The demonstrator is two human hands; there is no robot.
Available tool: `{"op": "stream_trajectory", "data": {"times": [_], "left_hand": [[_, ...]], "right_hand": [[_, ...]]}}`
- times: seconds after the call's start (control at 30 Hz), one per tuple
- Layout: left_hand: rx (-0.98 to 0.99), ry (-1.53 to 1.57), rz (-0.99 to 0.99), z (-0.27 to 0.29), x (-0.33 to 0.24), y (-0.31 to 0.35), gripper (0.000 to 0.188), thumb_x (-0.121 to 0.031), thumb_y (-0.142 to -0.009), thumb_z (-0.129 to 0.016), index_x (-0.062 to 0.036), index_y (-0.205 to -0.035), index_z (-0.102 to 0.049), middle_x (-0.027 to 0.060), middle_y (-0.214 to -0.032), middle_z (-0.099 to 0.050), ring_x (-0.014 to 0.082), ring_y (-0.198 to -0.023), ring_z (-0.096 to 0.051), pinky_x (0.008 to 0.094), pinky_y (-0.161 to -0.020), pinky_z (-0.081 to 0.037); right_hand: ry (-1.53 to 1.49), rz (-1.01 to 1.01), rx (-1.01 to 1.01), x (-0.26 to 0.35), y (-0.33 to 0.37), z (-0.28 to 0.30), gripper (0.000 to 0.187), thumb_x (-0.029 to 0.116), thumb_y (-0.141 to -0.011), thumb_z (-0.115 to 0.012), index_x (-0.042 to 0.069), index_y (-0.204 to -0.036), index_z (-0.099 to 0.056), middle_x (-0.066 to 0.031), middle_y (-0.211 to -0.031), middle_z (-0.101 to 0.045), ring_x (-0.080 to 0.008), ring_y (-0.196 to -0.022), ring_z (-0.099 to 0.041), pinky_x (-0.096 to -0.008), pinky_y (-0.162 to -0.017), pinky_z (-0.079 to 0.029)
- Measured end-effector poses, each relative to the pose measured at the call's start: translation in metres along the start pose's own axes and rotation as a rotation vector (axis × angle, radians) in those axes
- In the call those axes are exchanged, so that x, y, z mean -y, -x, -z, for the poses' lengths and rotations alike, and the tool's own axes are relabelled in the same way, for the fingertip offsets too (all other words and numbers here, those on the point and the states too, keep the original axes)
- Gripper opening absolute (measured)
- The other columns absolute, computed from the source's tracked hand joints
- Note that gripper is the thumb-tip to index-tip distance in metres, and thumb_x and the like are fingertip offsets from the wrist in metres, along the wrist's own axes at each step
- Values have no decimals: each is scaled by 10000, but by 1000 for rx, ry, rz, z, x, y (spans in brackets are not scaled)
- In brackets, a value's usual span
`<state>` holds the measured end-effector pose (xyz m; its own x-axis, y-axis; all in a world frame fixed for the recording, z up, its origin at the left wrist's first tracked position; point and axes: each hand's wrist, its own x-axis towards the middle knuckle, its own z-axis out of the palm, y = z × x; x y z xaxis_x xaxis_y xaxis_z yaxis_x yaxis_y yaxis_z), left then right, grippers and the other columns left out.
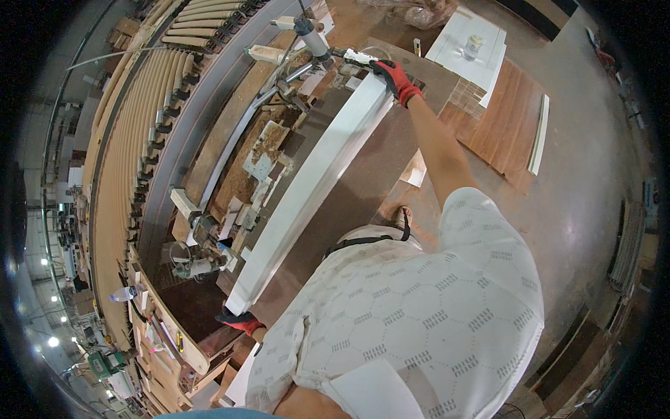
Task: The person places long white boards onto a machinery table, aligns them for processing, and then moves the processed boards to a stack.
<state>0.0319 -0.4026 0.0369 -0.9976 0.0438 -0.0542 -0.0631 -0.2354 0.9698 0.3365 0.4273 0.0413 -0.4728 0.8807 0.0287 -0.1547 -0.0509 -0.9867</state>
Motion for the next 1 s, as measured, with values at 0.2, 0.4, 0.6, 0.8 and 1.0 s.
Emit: {"op": "stream_trajectory", "data": {"times": [0.2, 0.4, 0.6, 0.8, 1.0], "left_hand": [[32, -17, -21, -32, -26, 25, 839, -669, -989, -154, -25, -1392, -510, 171, -1436, -502, 335, -1325, -461, 501, -1145, -306], [241, -56, 72, -34, -28, 19, 750, -618, -1005, -199, -70, -1456, -440, 182, -1483, -444, 346, -1370, -404, 499, -1158, -277], [70, -277, -188, -41, -14, 22, 699, -564, -1021, -200, -52, -1323, -566, 169, -1353, -577, 337, -1263, -518, 486, -1113, -342], [67, -53, -114, -45, -4, 19, 647, -532, -1024, -278, -29, -1306, -572, 162, -1321, -592, 321, -1218, -550, 458, -1085, -378], [-86, -648, -522, 16, 18, 3, 407, -305, -983, -521, 5, -1237, -592, 127, -1218, -624, 265, -1109, -590, 421, -975, -465]], "right_hand": [[339, 62, 178, 5, 12, 6, 500, 361, -1023, -459, 73, -1431, -489, -24, -1401, -518, -159, -1274, -453, -297, -1100, -320], [181, -279, 144, 0, 3, 15, 459, 359, -1025, -432, 113, -1400, -530, 2, -1341, -567, -132, -1169, -512, -293, -1034, -374], [28, -123, 21, 16, 24, -1, 504, 434, -1021, -406, 131, -1405, -528, -33, -1337, -591, -145, -1101, -542, -291, -953, -420], [-237, -135, -173, -32, 19, 4, 426, 366, -1026, -461, 72, -1302, -601, -3, -1148, -676, -129, -985, -580, -303, -936, -461], [-228, -98, -50, -74, -8, 9, 367, 304, -1044, -431, 93, -1272, -626, -1, -1112, -669, -130, -961, -579, -312, -983, -452]]}}
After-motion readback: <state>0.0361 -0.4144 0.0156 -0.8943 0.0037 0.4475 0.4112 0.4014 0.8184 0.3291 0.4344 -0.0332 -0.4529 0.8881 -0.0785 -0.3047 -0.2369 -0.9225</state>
